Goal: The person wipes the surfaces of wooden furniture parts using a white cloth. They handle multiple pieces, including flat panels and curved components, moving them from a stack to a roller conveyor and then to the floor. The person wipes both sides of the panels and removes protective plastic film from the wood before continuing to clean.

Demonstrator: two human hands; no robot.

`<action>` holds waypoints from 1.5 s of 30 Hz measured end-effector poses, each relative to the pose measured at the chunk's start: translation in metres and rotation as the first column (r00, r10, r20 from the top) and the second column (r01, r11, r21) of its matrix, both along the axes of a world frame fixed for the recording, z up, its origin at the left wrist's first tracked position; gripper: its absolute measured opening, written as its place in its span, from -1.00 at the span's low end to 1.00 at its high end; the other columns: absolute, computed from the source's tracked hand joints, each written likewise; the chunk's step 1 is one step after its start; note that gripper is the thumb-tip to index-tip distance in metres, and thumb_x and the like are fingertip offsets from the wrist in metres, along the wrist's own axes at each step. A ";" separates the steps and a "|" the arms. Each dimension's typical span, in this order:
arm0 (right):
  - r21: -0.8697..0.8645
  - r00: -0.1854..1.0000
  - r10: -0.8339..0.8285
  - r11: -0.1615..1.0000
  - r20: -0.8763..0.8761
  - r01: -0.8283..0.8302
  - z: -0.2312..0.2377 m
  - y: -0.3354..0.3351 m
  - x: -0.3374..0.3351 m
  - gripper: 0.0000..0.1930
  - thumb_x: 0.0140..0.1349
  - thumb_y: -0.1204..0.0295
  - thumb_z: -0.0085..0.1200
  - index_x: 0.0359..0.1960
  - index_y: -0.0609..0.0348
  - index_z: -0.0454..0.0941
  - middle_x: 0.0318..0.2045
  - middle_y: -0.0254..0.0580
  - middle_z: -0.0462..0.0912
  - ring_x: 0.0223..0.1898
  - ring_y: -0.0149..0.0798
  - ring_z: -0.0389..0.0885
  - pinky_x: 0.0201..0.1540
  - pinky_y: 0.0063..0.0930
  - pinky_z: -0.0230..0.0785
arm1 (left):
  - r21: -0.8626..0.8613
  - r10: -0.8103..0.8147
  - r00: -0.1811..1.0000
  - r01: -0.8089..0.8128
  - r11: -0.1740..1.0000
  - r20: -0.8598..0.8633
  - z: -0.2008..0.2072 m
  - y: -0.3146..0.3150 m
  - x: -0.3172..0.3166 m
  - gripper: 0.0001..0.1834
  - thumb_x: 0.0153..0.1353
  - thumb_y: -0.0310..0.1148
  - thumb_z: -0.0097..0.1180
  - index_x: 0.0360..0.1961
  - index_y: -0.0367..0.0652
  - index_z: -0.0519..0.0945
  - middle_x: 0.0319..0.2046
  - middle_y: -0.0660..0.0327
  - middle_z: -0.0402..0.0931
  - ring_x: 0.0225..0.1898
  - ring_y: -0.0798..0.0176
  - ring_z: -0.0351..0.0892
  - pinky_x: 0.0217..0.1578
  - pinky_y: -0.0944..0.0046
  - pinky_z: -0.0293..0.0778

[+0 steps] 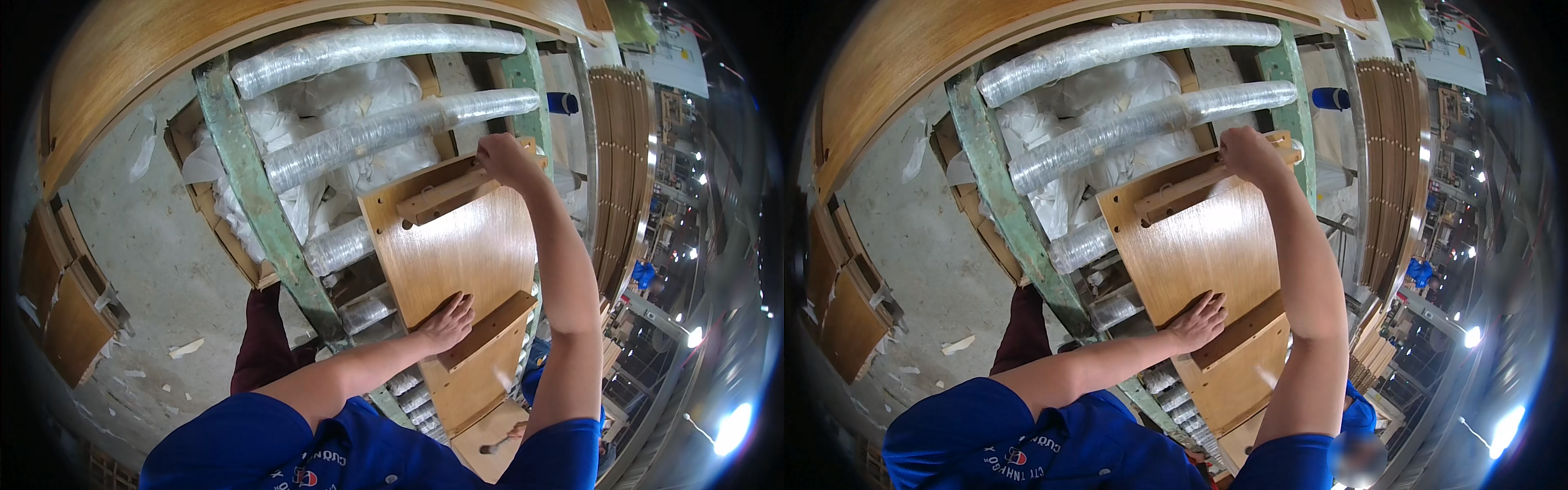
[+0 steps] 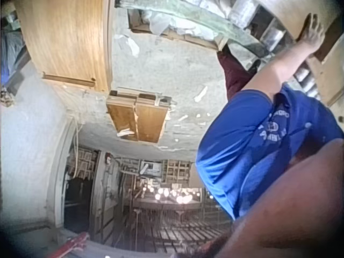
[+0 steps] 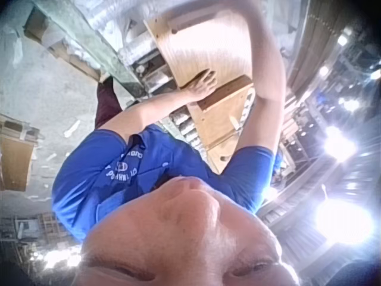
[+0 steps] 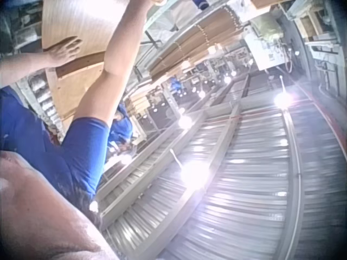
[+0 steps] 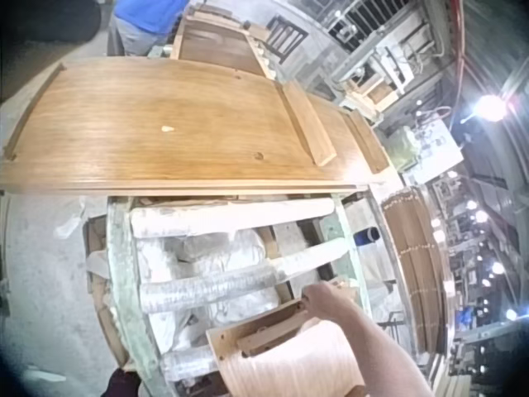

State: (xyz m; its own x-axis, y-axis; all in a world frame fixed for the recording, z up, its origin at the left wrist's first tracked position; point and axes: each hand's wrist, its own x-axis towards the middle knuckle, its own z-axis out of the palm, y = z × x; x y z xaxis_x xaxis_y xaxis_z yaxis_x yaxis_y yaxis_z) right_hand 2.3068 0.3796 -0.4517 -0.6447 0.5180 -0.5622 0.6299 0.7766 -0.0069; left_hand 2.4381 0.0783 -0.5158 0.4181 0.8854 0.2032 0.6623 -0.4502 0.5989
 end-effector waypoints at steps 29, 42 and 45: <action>-0.870 -0.671 -0.725 -0.423 0.156 0.254 -0.016 -0.735 0.310 -0.90 0.19 0.38 0.14 -0.41 0.09 0.52 -0.56 -0.46 0.50 -0.56 -0.57 0.37 -0.51 -0.63 0.22 | 0.148 -0.017 0.990 0.038 0.988 -0.138 0.012 -0.009 0.028 -0.64 0.16 -0.20 -0.05 -0.03 -0.01 0.53 0.06 0.22 0.42 0.14 0.08 0.32 0.20 0.00 0.14; -0.829 -0.934 0.355 -0.513 0.034 -0.225 -0.219 -0.925 0.406 -0.88 0.14 0.44 0.00 -0.53 0.09 0.39 -0.69 -0.36 0.36 -0.72 -0.44 0.30 -0.73 -0.54 0.12 | -0.614 -0.624 0.779 0.521 0.594 0.057 -0.056 -0.434 -0.074 -0.85 0.10 -0.40 0.02 -0.34 -0.14 0.61 -0.35 0.04 0.59 -0.27 -0.04 0.58 -0.21 0.07 0.49; -0.887 -0.905 0.401 -0.458 -0.143 -0.063 -0.264 -0.880 0.483 -0.91 0.09 0.50 -0.03 -0.56 0.14 0.43 -0.69 -0.29 0.42 -0.76 -0.37 0.30 -0.76 -0.47 0.04 | -0.731 -0.711 0.696 0.538 0.419 0.104 -0.064 -0.475 -0.087 -0.82 0.13 -0.38 0.02 -0.30 -0.21 0.60 -0.31 0.03 0.60 -0.22 -0.03 0.58 -0.15 0.09 0.48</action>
State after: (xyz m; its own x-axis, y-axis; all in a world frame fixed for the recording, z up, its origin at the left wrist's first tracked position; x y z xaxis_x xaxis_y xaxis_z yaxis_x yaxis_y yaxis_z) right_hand 2.7896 -0.5007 -0.7156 0.7877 -0.0496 -0.6141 -0.6157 -0.0979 -0.7819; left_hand 2.3506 -0.3967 -0.5802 0.8637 0.1887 -0.4674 0.5041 -0.3216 0.8016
